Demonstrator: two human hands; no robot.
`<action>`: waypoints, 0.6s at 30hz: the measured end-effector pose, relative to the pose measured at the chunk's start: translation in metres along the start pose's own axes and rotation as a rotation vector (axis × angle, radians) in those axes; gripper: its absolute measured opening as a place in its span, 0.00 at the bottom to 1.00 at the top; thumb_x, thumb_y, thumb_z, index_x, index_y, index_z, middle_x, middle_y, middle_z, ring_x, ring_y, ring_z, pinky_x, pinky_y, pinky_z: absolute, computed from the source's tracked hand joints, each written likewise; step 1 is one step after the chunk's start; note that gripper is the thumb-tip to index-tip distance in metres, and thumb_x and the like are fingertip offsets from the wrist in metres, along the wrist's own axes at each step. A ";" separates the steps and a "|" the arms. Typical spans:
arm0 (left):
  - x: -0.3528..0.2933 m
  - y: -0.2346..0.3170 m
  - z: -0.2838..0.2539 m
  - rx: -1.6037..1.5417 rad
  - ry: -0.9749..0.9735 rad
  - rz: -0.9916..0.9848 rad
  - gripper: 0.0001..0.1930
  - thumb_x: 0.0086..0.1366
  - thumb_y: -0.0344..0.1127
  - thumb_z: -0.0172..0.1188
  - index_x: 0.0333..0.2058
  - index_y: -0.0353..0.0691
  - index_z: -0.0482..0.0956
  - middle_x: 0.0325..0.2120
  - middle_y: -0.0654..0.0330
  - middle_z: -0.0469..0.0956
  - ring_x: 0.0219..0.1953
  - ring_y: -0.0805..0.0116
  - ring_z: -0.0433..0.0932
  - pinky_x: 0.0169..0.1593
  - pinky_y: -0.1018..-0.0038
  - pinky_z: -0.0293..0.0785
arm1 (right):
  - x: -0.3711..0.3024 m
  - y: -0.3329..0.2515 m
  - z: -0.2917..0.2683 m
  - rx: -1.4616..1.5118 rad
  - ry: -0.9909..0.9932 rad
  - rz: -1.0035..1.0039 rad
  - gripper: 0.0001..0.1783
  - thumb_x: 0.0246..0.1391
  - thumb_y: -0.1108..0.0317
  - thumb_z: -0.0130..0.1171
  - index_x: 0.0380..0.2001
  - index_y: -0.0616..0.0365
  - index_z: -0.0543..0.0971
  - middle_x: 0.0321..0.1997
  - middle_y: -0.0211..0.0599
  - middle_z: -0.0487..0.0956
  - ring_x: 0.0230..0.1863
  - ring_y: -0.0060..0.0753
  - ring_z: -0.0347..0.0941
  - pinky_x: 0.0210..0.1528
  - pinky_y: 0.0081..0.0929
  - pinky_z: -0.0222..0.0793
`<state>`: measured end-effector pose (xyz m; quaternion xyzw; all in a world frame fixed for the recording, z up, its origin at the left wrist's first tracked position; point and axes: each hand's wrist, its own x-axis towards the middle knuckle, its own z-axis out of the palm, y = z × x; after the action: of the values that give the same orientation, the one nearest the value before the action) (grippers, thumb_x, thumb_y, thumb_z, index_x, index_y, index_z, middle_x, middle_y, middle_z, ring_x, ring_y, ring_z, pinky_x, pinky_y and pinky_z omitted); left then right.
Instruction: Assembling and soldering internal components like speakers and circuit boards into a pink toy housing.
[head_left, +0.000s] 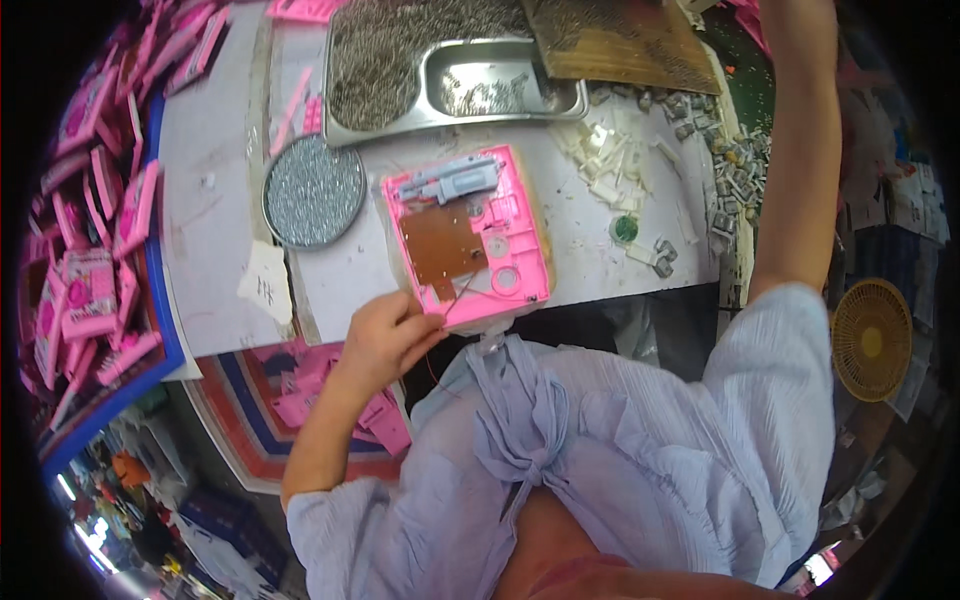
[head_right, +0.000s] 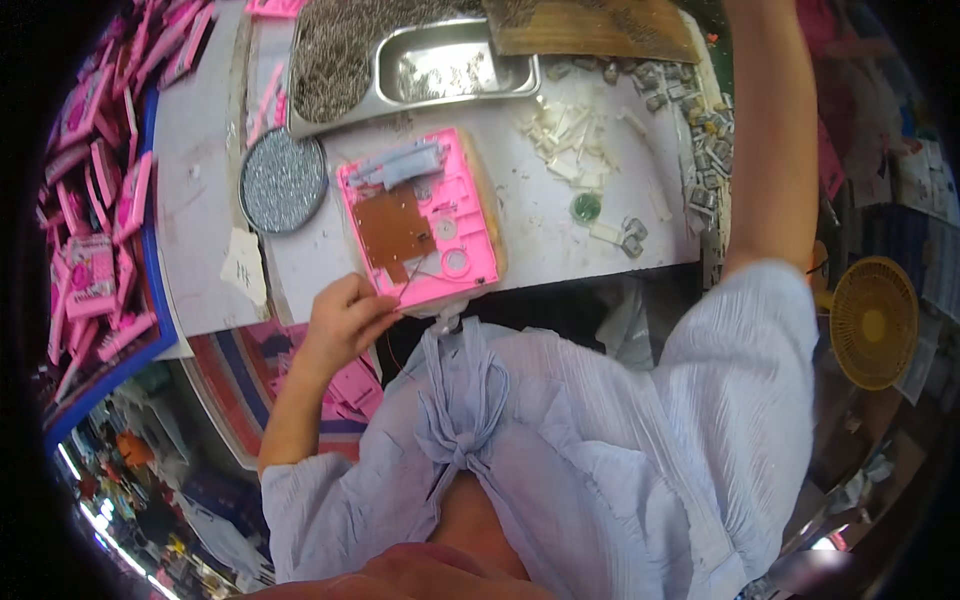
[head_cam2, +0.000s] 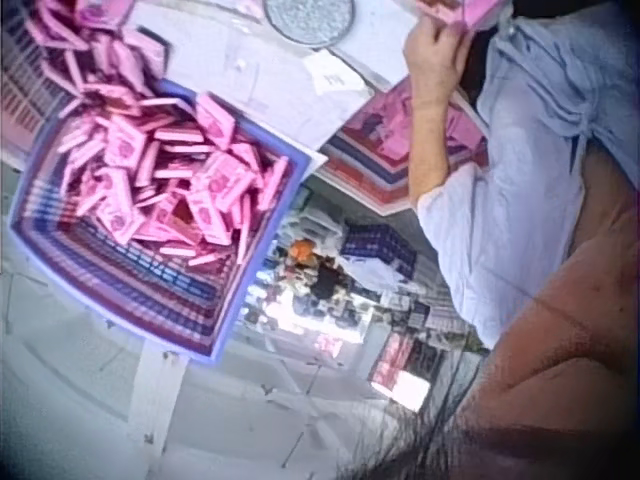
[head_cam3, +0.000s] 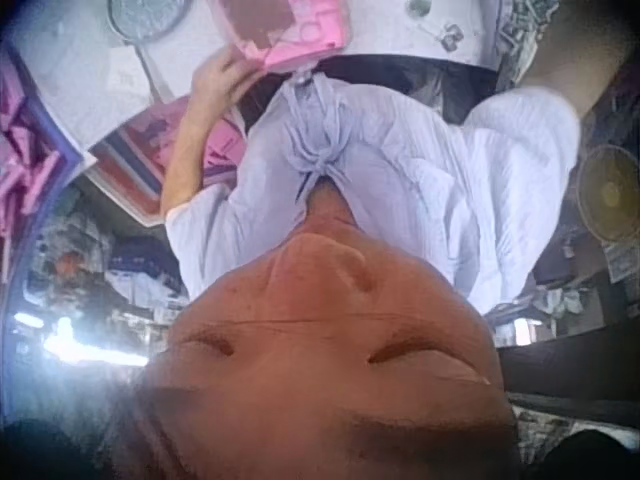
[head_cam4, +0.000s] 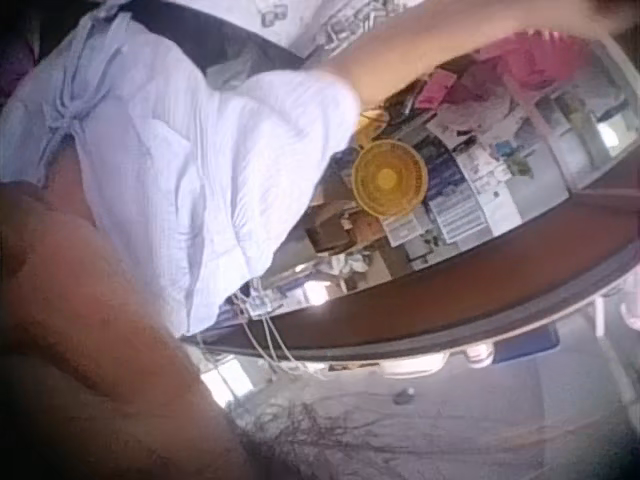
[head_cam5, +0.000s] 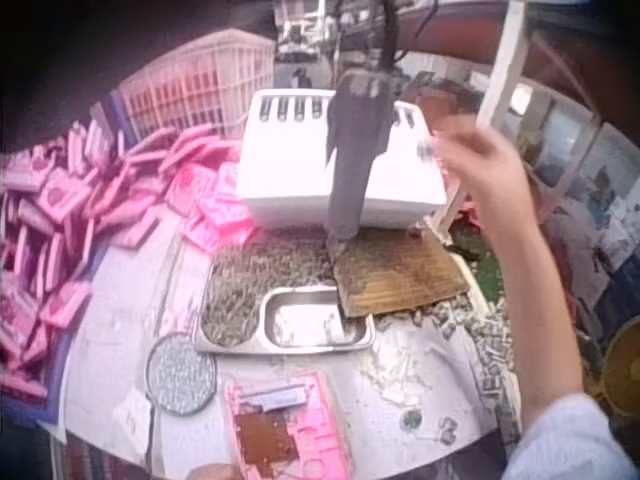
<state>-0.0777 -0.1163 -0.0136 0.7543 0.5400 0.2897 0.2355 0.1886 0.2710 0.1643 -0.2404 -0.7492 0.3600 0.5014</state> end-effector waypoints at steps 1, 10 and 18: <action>0.007 -0.004 0.002 -0.011 0.006 0.022 0.11 0.53 0.33 0.76 0.33 0.43 0.82 0.25 0.59 0.74 0.26 0.58 0.77 0.29 0.64 0.72 | -0.050 -0.004 -0.008 -0.123 -0.180 0.223 0.09 0.60 0.66 0.61 0.38 0.57 0.86 0.37 0.36 0.85 0.46 0.35 0.81 0.51 0.30 0.75; 0.002 -0.007 0.010 -0.053 0.038 0.007 0.14 0.49 0.30 0.78 0.35 0.42 0.85 0.26 0.60 0.74 0.27 0.61 0.77 0.30 0.67 0.72 | -0.239 -0.012 0.103 -0.201 -0.708 -0.005 0.11 0.46 0.74 0.72 0.35 0.55 0.85 0.39 0.29 0.82 0.46 0.42 0.72 0.51 0.35 0.71; 0.006 -0.005 0.006 -0.009 0.023 0.060 0.14 0.50 0.31 0.77 0.36 0.42 0.84 0.26 0.60 0.74 0.27 0.61 0.76 0.29 0.66 0.71 | -0.241 -0.017 0.111 -0.347 -0.725 -0.174 0.12 0.41 0.67 0.71 0.31 0.54 0.81 0.44 0.30 0.79 0.49 0.44 0.72 0.47 0.39 0.72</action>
<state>-0.0753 -0.1090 -0.0196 0.7658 0.5186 0.3075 0.2238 0.1778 0.0535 0.0116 -0.1148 -0.9445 0.2458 0.1853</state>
